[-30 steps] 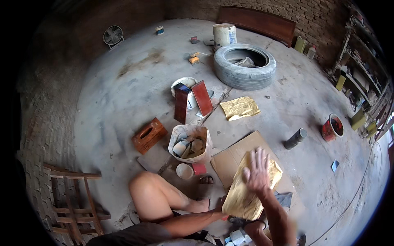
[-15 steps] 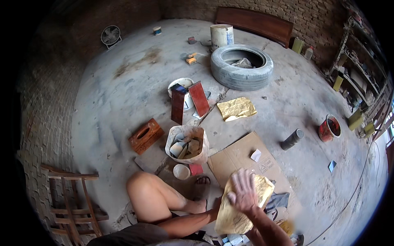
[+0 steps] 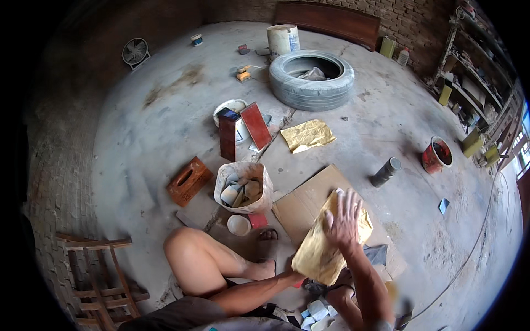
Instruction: The person sits on the floor and sands a small carved wooden block with sandpaper, then wipes it with a cloth. The person repeatedly flips the block and changes sandpaper sheets while continuing to sand and wipe the surfaces.
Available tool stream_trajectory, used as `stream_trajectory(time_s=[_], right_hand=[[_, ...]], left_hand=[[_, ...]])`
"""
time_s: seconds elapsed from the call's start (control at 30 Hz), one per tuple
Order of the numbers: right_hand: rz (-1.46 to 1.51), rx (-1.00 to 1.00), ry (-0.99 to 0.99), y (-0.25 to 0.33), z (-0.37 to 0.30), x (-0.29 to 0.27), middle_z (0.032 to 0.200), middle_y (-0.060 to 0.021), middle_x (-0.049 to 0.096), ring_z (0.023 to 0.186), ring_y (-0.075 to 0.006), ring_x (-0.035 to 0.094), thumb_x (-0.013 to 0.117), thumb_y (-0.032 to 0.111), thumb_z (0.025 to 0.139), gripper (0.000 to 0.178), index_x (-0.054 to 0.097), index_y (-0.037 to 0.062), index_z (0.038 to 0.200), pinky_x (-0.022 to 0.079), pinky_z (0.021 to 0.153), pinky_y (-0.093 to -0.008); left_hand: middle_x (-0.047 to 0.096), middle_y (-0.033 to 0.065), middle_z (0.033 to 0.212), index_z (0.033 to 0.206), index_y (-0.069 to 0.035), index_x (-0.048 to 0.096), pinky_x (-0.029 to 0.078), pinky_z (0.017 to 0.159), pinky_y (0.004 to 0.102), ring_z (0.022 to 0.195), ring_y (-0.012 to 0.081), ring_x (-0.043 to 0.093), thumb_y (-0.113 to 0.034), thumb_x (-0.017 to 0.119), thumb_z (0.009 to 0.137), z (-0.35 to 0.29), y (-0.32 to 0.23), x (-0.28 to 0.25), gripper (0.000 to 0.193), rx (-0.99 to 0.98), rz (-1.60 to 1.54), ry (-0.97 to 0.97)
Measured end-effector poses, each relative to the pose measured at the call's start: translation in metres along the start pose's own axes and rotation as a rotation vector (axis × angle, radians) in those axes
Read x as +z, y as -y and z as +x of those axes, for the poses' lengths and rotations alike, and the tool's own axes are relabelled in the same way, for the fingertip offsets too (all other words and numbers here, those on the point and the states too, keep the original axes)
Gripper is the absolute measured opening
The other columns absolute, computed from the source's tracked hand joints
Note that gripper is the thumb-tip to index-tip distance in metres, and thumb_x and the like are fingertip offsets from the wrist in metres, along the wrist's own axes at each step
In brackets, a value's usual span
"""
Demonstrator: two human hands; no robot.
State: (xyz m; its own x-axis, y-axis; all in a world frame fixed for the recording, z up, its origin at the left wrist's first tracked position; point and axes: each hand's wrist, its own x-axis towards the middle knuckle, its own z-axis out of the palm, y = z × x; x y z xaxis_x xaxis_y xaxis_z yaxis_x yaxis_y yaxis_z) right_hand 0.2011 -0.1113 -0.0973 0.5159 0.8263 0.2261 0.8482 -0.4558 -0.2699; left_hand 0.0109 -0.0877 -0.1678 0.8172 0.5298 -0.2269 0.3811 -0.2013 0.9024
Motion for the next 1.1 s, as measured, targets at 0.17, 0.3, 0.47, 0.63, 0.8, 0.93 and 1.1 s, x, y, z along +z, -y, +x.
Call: stream_trajectory(time_s=[0.17, 0.3, 0.47, 0.63, 0.8, 0.93, 1.1], right_hand=[[0.124, -0.212, 0.271, 0.063, -0.053, -0.002, 0.167, -0.0344, 0.019, 0.156, -0.0513, 0.012, 0.044, 0.046, 0.104, 0.08, 0.026, -0.0104, 0.158, 0.003, 0.127, -0.0624], [0.037, -0.066, 0.039, 0.024, 0.003, -0.001, 0.167, -0.0344, 0.019, 0.157, -0.051, 0.012, 0.042, 0.042, 0.105, 0.076, 0.026, -0.0098, 0.159, 0.004, 0.127, -0.0612], [0.013, -0.139, 0.134, 0.055, -0.025, 0.009, 0.167, -0.0342, 0.02, 0.159, -0.0462, 0.011, 0.044, 0.049, 0.104, 0.08, 0.031, -0.0083, 0.158, 0.004, 0.129, -0.0594], [-0.003, 0.017, -0.009, 0.016, 0.015, 0.003, 0.168, -0.0339, 0.016, 0.157, -0.0505, 0.012, 0.04, 0.043, 0.106, 0.075, 0.026, -0.0074, 0.16, 0.004, 0.128, -0.0602], [0.077, -0.125, 0.138, 0.064, -0.026, 0.012, 0.17, -0.0281, 0.019, 0.159, -0.0433, 0.012, 0.043, 0.047, 0.106, 0.074, 0.03, -0.0023, 0.161, 0.004, 0.13, -0.0553], [-0.007, -0.099, -0.02, 0.032, 0.003, 0.011, 0.169, -0.0293, 0.02, 0.159, -0.0436, 0.012, 0.036, 0.052, 0.107, 0.077, 0.031, -0.0044, 0.16, 0.005, 0.13, -0.0539], [0.025, -0.16, 0.074, 0.048, -0.021, 0.013, 0.171, -0.0261, 0.016, 0.161, -0.0382, 0.01, 0.032, 0.058, 0.108, 0.079, 0.028, -0.0001, 0.162, 0.002, 0.131, -0.0521]], left_hand=[[0.058, 0.016, 0.14, 0.147, -0.007, 0.046, 0.045, 0.106, 0.0447, 0.127, 0.0342, 0.056, -0.049, 0.074, 0.089, -0.014, 0.015, -0.003, 0.077, 0.005, 0.034, -0.025], [0.056, 0.016, 0.143, 0.149, -0.008, 0.046, 0.042, 0.11, 0.0451, 0.131, 0.0346, 0.053, -0.05, 0.073, 0.09, -0.004, 0.014, -0.001, 0.078, 0.034, 0.044, -0.031], [0.054, 0.016, 0.148, 0.15, -0.008, 0.045, 0.039, 0.114, 0.0456, 0.137, 0.0349, 0.049, -0.052, 0.072, 0.09, -0.012, 0.022, -0.005, 0.079, 0.045, 0.075, -0.043], [0.051, 0.0161, 0.152, 0.152, -0.009, 0.045, 0.035, 0.119, 0.0462, 0.142, 0.0353, 0.045, -0.054, 0.07, 0.091, 0.001, 0.02, 0.016, 0.08, 0.151, 0.153, -0.116], [0.046, 0.0157, 0.158, 0.156, -0.006, 0.04, 0.031, 0.122, 0.0451, 0.148, 0.0324, 0.039, -0.038, 0.078, 0.089, 0.004, 0.048, 0.006, 0.083, 0.259, 0.281, -0.164], [0.047, 0.016, 0.156, 0.155, -0.006, 0.041, 0.032, 0.122, 0.0455, 0.147, 0.0329, 0.04, -0.037, 0.078, 0.089, 0.007, 0.037, 0.004, 0.082, 0.304, 0.306, -0.147], [0.048, 0.0163, 0.155, 0.155, -0.005, 0.042, 0.033, 0.121, 0.0461, 0.146, 0.0335, 0.042, -0.036, 0.078, 0.089, 0.005, 0.039, 0.002, 0.081, 0.335, 0.339, -0.121]])
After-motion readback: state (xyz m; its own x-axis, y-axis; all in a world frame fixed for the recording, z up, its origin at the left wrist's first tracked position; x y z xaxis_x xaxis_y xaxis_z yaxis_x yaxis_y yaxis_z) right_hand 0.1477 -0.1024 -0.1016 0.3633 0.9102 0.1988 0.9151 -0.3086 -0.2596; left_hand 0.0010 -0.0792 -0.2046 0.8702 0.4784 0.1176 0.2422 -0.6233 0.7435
